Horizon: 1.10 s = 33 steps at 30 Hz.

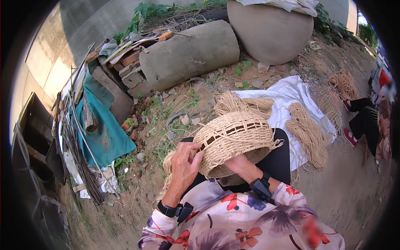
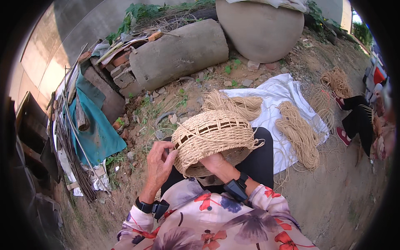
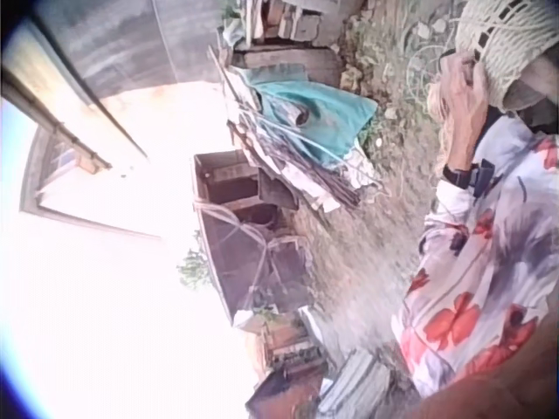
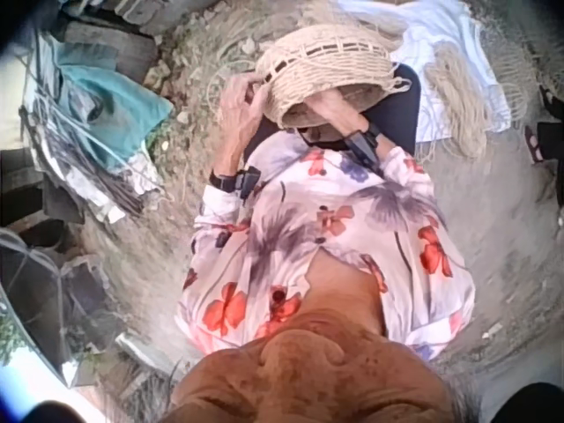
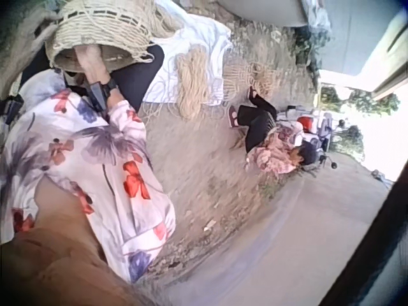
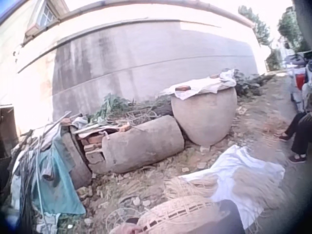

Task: Weaving a basket using dried plant fibers in an outdoor setting.

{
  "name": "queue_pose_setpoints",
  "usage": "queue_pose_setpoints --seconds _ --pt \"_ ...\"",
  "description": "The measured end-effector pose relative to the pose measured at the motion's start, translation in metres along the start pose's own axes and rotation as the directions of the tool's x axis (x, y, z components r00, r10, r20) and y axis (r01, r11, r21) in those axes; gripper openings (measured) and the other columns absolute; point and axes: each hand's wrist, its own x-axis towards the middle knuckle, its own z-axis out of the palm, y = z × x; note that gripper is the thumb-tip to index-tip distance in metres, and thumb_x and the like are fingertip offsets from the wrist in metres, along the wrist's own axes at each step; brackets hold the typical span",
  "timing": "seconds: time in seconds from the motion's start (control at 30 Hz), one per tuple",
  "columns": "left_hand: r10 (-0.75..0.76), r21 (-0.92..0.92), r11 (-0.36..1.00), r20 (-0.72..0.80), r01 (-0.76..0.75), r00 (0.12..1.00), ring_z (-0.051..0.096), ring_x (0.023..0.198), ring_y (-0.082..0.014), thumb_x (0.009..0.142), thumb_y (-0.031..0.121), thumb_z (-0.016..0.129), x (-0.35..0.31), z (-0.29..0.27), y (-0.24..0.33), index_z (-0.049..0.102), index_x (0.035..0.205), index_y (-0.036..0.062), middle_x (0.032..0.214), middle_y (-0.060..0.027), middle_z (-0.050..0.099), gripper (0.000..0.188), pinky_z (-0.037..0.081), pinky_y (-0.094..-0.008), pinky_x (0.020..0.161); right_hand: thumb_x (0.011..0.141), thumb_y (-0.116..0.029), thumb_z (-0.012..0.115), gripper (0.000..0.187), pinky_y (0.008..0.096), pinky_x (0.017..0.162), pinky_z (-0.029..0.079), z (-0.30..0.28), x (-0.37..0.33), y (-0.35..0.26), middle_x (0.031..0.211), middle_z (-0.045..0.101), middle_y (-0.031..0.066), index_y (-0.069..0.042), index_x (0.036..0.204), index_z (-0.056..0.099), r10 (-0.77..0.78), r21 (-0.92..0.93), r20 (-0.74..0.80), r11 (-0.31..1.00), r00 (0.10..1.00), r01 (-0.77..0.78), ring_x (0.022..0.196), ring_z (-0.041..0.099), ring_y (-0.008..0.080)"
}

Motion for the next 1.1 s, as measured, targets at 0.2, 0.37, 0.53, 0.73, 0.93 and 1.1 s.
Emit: queue_pose_setpoints --seconds 0.2,0.37,0.53,0.73,0.93,1.1 --pt "0.089 0.022 0.996 0.072 -0.091 0.993 0.062 0.065 -0.0278 0.086 0.007 0.070 0.007 0.006 -0.014 0.062 0.094 0.0043 0.083 -0.0117 0.062 0.012 0.050 -0.0357 0.060 0.091 -0.051 0.064 0.065 0.0432 0.110 0.043 0.013 0.003 0.002 0.134 0.057 0.0096 -0.007 0.137 0.048 0.055 -0.015 -0.037 0.998 0.998 -0.055 0.124 0.054 0.0247" --pt "0.110 -0.121 0.987 0.061 -0.102 0.992 0.062 0.067 -0.0279 0.086 0.006 0.069 0.013 0.004 -0.018 0.064 0.098 0.0047 0.078 -0.0117 0.060 0.013 0.050 -0.0376 0.059 0.094 -0.047 0.062 0.059 0.0417 0.110 0.043 0.015 0.004 0.003 0.132 0.058 0.0095 -0.007 0.135 0.049 0.044 0.010 0.016 0.999 0.999 -0.044 0.123 0.054 0.0240" --pt "0.380 0.204 0.897 0.096 -0.392 0.920 0.060 0.065 -0.0268 0.080 0.004 0.070 0.023 -0.004 -0.013 0.067 0.101 0.0098 0.071 -0.0076 0.052 0.023 0.049 -0.0385 0.056 0.089 -0.045 0.069 0.060 0.0414 0.108 0.045 0.013 0.004 0.004 0.131 0.059 0.0062 -0.010 0.134 0.051 0.042 -0.012 -0.005 0.999 0.999 -0.042 0.122 0.055 0.0213" --pt "0.359 0.211 0.891 0.217 -0.402 0.908 0.060 0.067 -0.0281 0.079 0.004 0.065 0.030 -0.006 -0.006 0.068 0.104 0.0117 0.073 -0.0077 0.050 0.027 0.049 -0.0401 0.058 0.085 -0.033 0.077 0.059 0.0391 0.107 0.046 0.011 -0.001 0.006 0.130 0.060 0.0041 -0.010 0.133 0.052 -0.044 -0.090 0.012 0.995 0.999 0.045 0.121 0.056 0.0195" --pt "0.290 0.089 0.949 0.129 -0.302 0.948 0.063 0.073 -0.0271 0.081 0.004 0.065 0.038 -0.002 0.002 0.070 0.099 0.0099 0.084 -0.0095 0.060 0.020 0.051 -0.0376 0.062 0.088 -0.037 0.073 0.059 0.0381 0.108 0.045 0.001 0.000 0.014 0.131 0.058 0.0046 -0.009 0.135 0.050 -0.095 -0.170 0.020 0.981 0.995 0.097 0.121 0.055 0.0193" --pt "0.282 0.091 0.958 -0.148 -0.271 0.948 0.064 0.068 -0.0237 0.080 0.002 0.070 0.015 -0.021 0.003 0.069 0.090 0.0059 0.086 -0.0094 0.067 0.012 0.051 -0.0337 0.060 0.094 -0.034 0.068 0.051 0.0393 0.107 0.045 -0.019 -0.005 0.010 0.129 0.059 0.0043 -0.009 0.135 0.050 -0.267 -0.529 -0.074 0.828 0.961 0.189 0.120 0.055 0.0204"
